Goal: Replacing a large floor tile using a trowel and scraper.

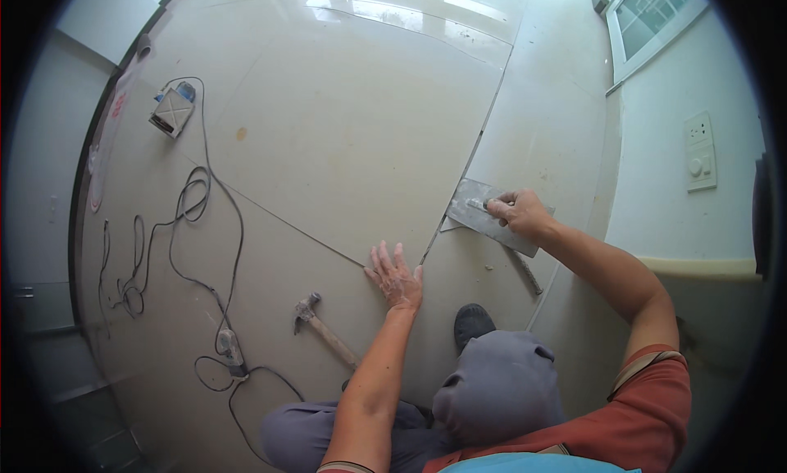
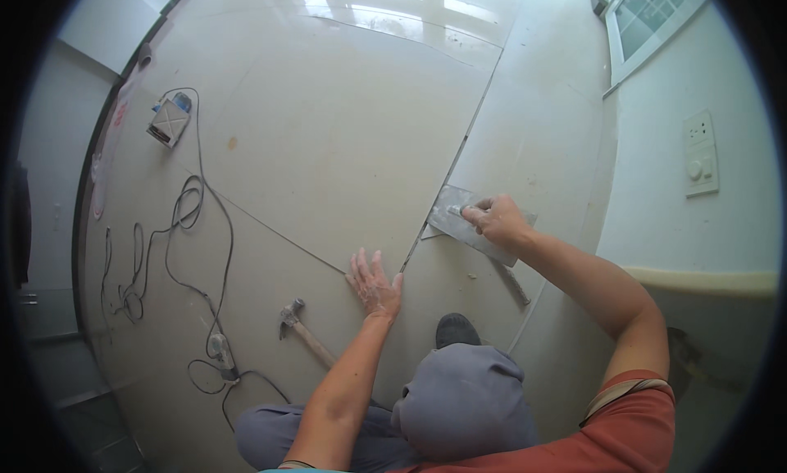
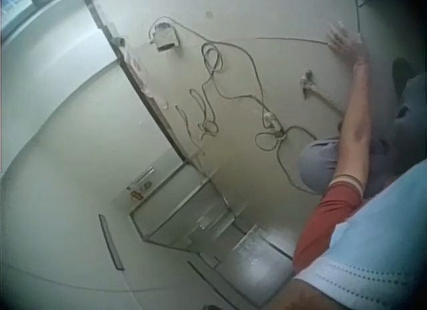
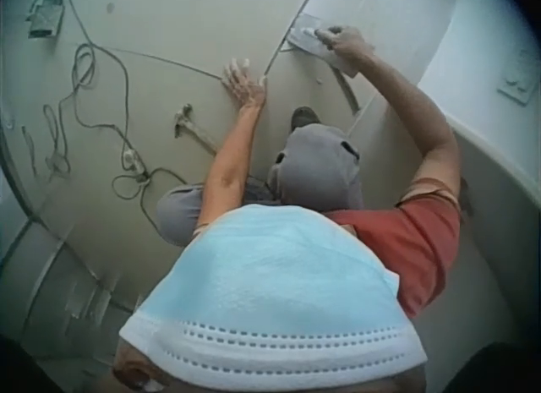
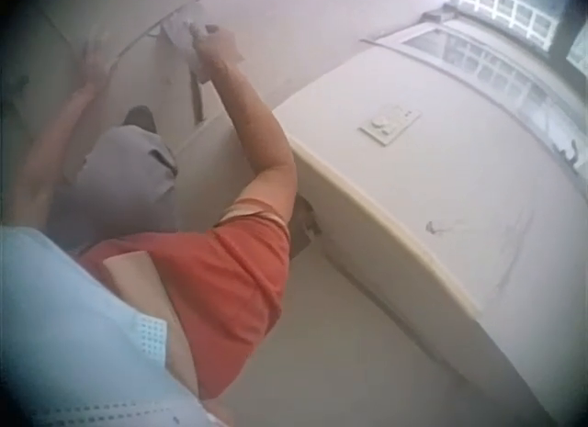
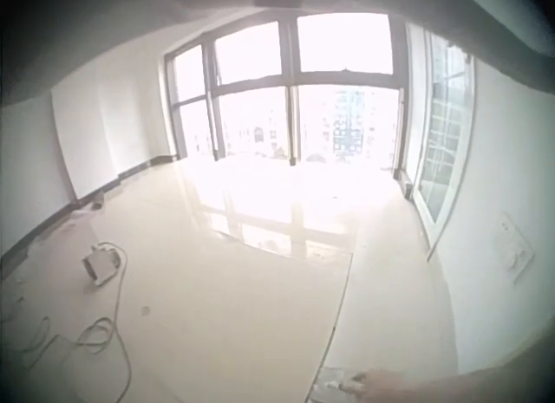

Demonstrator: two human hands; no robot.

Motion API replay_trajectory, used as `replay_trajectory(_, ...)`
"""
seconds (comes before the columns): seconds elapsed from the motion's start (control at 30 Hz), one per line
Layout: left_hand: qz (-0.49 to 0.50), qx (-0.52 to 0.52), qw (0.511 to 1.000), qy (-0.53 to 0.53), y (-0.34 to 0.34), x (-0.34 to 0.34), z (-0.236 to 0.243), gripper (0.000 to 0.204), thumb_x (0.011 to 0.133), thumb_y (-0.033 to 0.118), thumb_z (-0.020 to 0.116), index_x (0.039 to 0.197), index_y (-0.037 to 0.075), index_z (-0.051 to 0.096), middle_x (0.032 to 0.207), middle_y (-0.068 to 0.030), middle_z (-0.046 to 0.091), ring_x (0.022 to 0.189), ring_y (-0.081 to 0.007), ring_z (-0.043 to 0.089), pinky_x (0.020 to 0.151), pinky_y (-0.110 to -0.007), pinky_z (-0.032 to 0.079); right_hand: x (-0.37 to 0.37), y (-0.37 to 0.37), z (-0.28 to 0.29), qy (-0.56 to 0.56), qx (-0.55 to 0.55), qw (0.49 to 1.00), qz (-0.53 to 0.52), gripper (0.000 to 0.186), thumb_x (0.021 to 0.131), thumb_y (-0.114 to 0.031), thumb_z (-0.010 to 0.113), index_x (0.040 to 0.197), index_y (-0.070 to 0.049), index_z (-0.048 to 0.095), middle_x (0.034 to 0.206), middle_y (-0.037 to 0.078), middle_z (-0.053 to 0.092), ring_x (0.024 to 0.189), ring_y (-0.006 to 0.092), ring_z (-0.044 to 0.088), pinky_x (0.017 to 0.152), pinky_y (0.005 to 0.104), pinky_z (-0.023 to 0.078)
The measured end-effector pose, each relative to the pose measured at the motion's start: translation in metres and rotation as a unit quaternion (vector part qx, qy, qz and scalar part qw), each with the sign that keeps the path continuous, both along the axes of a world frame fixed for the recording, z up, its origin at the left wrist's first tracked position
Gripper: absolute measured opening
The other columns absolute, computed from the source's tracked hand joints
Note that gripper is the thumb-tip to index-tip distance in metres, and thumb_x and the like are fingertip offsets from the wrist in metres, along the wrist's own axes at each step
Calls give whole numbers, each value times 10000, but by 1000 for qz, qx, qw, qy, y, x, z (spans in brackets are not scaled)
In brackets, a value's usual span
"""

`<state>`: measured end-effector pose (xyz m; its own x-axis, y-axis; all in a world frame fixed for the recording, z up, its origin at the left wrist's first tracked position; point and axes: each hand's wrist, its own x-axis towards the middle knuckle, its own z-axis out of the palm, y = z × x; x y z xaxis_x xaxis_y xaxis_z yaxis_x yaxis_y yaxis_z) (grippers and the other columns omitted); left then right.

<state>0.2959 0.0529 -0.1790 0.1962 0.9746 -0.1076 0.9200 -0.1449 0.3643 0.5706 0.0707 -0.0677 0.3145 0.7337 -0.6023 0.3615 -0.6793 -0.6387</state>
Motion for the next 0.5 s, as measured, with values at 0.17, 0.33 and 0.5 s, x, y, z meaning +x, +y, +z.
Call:
replay_trajectory(0.17,-9,31,999,-15,-2,0,-4,661,675,260,762,1230,144,423,1371,-123,264,1325,-346,215,1018,-657,211,4,-16,-14,-12,22,1000,3,366,804,-290,675,976,33,658,740,99,638,659,156,589,643,311,475)
replay_trajectory(0.33,4,30,999,-25,-1,-2,-4,687,664,259,767,1241,139,414,1369,-132,263,1319,-338,224,1029,-630,215,21,-56,-57,-10,93,996,-8,372,794,-291,688,980,30,652,836,79,660,716,135,580,681,300,473)
replay_trajectory(0.5,139,17,987,-76,-11,10,-2,814,659,281,775,1319,79,344,1391,-197,225,1325,-344,212,1084,-506,220,33,-68,-80,13,114,993,2,359,790,-256,698,1010,22,639,838,42,640,718,97,547,670,261,458)
